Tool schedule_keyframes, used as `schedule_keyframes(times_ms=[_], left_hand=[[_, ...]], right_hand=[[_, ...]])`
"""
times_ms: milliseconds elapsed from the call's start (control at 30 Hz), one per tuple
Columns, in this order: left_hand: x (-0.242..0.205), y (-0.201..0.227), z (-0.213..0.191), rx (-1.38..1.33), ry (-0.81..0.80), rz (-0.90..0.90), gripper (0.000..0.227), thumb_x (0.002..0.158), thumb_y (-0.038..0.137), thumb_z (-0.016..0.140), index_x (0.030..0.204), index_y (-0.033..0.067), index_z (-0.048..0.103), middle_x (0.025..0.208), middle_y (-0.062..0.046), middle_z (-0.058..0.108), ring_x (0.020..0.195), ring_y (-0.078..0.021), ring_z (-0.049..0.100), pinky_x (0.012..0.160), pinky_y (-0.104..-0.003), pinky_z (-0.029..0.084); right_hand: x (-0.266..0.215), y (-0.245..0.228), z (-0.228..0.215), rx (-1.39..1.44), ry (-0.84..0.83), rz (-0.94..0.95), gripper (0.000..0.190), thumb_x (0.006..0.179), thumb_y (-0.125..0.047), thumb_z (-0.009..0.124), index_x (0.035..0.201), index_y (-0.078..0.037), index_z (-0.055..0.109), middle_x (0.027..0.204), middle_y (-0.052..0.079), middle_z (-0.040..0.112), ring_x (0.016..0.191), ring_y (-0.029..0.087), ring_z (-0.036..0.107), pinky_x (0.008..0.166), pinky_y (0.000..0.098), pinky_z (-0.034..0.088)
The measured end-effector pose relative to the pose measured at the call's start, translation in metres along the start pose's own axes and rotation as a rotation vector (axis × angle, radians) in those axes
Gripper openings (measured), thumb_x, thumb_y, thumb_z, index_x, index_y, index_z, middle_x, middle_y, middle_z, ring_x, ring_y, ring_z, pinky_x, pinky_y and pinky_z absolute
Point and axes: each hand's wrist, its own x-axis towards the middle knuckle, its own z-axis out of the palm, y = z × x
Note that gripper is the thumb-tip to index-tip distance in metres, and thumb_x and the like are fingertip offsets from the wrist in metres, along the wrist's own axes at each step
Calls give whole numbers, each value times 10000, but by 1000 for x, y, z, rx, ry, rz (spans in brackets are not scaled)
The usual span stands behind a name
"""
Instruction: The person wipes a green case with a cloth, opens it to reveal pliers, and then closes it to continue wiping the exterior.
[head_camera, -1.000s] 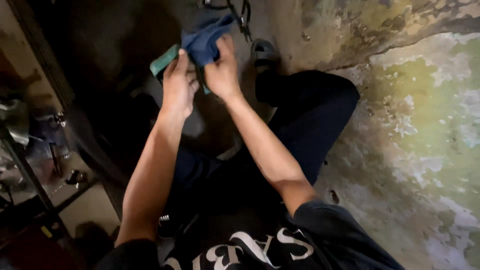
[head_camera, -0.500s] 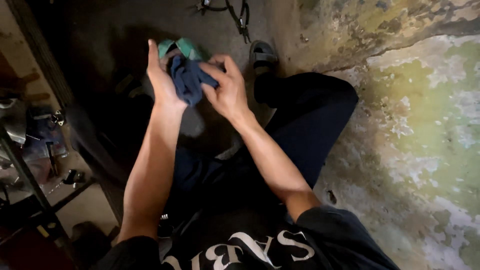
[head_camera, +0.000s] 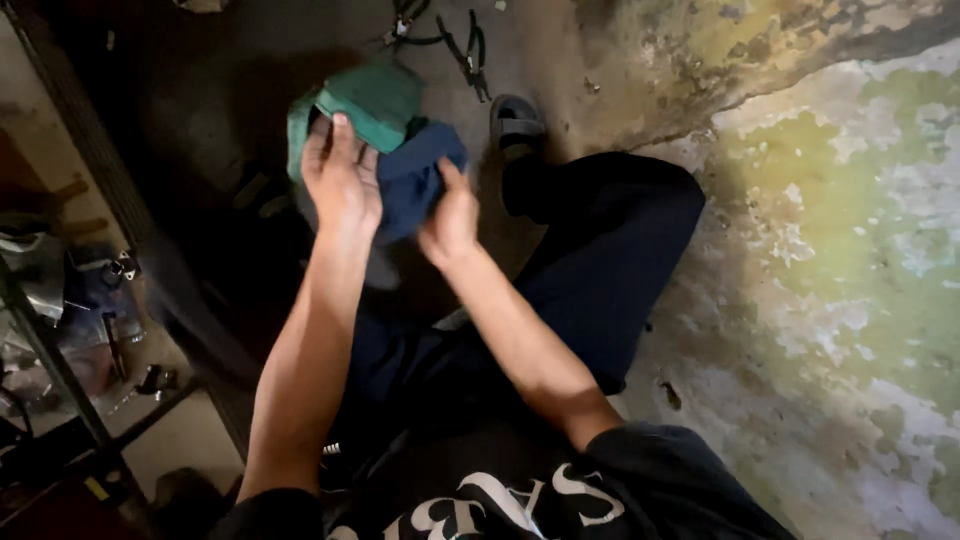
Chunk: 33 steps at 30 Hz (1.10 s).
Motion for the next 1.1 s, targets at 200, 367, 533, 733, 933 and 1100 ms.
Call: schedule_keyframes(times_ms=[200, 367, 533, 733, 933, 1100], left_hand=[[-13, 5, 19, 105, -73, -82, 298, 1065, 107, 595, 1330, -28, 573, 1262, -132, 680, 1144, -276, 694, 1007, -472, 603], [-27, 11, 28, 192, -127, -90, 305, 1066, 105, 576, 1338, -35, 574, 1266, -144, 679, 1136, -288, 699, 991, -475, 614], [-15, -32, -15, 270, -234, -18, 295, 1129, 58, 589, 1395, -67, 601, 1285, -142, 659, 1083, -230, 626, 950, -402, 523], [-25, 3, 22, 215, -160, -68, 301, 1077, 87, 584, 1353, -33, 593, 1300, -123, 666, 1169, -249, 682, 1017, -438, 607], [-37, 20, 26, 283, -219, -133, 316, 1088, 87, 582, 1378, -38, 579, 1296, -121, 667, 1173, -262, 682, 1009, -455, 602], [-45, 42, 27, 304, -256, -138, 322, 1084, 89, 581, 1375, -47, 570, 1287, -133, 670, 1181, -269, 682, 1027, -466, 594]], right_hand=[[17, -15, 51, 269, -8, -95, 419, 1088, -251, 459, 1491, -139, 445, 1404, 87, 578, 1233, 253, 588, 1069, 417, 472], [77, -15, 24, 206, 129, -20, 428, 1062, -291, 427, 1479, -195, 428, 1407, 80, 562, 1224, 273, 581, 1023, 459, 498], [71, 1, -4, 361, 24, 117, 506, 1128, -377, 467, 1447, 14, 505, 1378, 183, 602, 1208, 352, 599, 1004, 502, 526], [11, 6, 8, 404, -14, 30, 411, 1056, -232, 516, 1463, -177, 510, 1403, 54, 598, 1201, 232, 630, 1021, 437, 516], [83, -30, 14, 319, 162, 78, 415, 1037, -259, 447, 1432, -134, 470, 1302, 130, 606, 1139, 321, 626, 926, 540, 548], [173, -35, -21, 232, 92, -148, 407, 1062, -249, 485, 1423, -65, 515, 1311, 145, 636, 1154, 325, 639, 971, 507, 553]])
